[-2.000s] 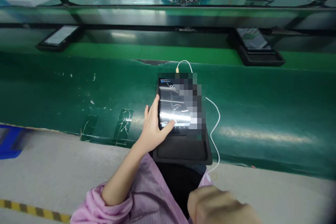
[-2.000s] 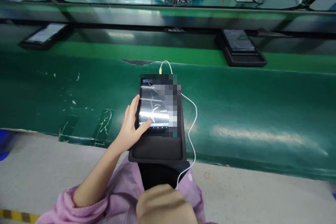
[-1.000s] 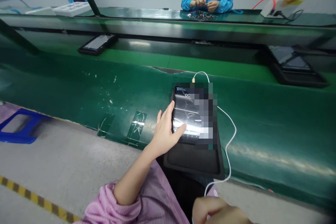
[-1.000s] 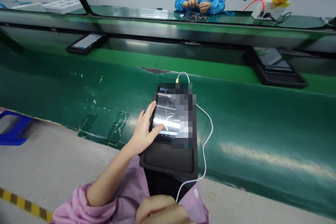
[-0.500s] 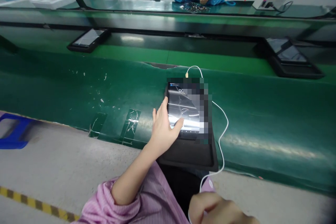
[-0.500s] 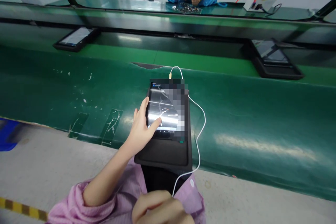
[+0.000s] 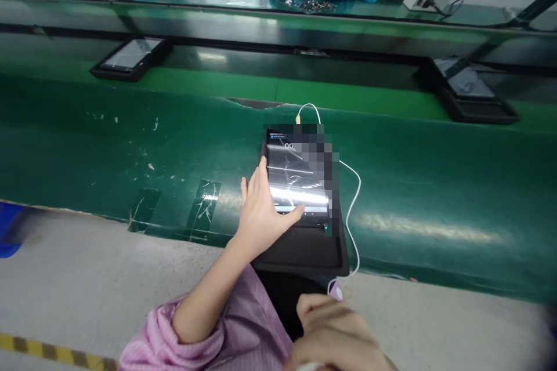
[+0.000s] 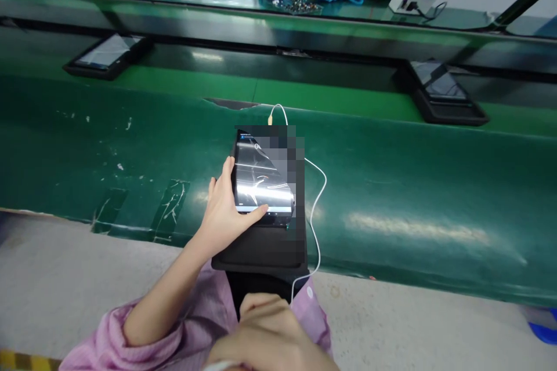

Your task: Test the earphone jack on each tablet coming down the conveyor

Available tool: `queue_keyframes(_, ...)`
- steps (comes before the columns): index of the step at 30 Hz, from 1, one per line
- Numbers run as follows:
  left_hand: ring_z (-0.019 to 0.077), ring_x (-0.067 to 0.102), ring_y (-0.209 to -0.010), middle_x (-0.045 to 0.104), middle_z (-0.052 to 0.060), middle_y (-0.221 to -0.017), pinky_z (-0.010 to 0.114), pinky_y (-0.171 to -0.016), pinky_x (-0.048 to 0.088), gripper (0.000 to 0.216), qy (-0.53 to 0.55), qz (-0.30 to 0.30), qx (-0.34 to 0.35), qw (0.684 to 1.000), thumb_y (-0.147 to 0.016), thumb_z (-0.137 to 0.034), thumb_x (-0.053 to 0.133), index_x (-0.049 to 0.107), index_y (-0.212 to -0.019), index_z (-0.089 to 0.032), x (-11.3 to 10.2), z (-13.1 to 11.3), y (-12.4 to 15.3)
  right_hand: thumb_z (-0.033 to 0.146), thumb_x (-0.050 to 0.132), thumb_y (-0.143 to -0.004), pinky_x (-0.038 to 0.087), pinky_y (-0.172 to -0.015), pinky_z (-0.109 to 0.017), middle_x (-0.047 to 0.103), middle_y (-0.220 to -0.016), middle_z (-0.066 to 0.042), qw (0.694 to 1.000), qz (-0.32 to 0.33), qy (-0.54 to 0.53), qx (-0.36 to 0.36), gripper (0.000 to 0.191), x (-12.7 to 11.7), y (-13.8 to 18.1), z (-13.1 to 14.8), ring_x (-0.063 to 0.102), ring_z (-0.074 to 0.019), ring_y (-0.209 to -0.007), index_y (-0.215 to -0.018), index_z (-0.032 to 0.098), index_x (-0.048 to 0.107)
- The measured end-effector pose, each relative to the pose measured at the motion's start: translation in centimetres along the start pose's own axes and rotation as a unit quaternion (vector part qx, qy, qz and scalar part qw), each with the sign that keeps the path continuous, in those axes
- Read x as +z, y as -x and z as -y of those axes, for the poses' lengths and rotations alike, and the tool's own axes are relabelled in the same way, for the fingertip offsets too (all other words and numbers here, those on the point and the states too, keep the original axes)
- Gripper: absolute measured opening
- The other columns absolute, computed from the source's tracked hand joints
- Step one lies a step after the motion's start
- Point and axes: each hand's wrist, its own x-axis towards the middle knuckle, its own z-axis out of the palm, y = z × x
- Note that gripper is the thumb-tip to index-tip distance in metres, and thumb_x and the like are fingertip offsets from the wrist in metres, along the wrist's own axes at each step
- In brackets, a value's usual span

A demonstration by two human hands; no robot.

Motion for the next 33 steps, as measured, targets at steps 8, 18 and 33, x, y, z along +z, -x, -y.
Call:
queue_keyframes(8,0.032,0.016,-0.147,0.021,0.017,-0.158,0.062,-0.116,-0.001,0.091,0.043,0.004,-0.001,0.999,-0.077,-0.041,0.06,0.006,-0.148,-0.021,-0.3,0.1,0.1,0.055,0.025,-0.101,0.039,-0.06,-0.026,0.055,-0.062,0.0,0.964,0.129,0.01,0.232,0.061,-1.7,2.8,-4.2,0.051,-0.0134,-0.058,-0.077,0.018,0.066)
queue_keyframes(18,0.0339,0.016,-0.146,0.018,0.02,-0.158,0.061,-0.117,0.001,0.104,-0.025,0.006,-0.012,1.0,-0.073,-0.05,0.065,0.002,-0.149,-0.017,0.0,-0.3,-0.1,0.051,0.035,-0.1,0.044,-0.07,-0.027,0.069,-0.078,-0.005,0.956,0.096,0.003,0.276,0.049,-0.6,3.7,-6.1,0.062,-0.0184,-0.072,-0.083,0.019,0.068)
queue_keyframes(33,0.0308,0.013,-0.147,0.018,0.016,-0.159,0.061,-0.116,-0.002,0.091,0.043,0.004,0.001,0.999,-0.078,-0.045,0.06,0.009,-0.148,-0.021,-0.2,0.2,0.0,0.041,0.04,-0.099,0.044,-0.072,-0.029,0.067,-0.084,-0.006,0.955,0.06,0.049,0.285,0.039,-1.5,4.1,-6.8,0.063,-0.0195,-0.077,-0.085,0.018,0.07)
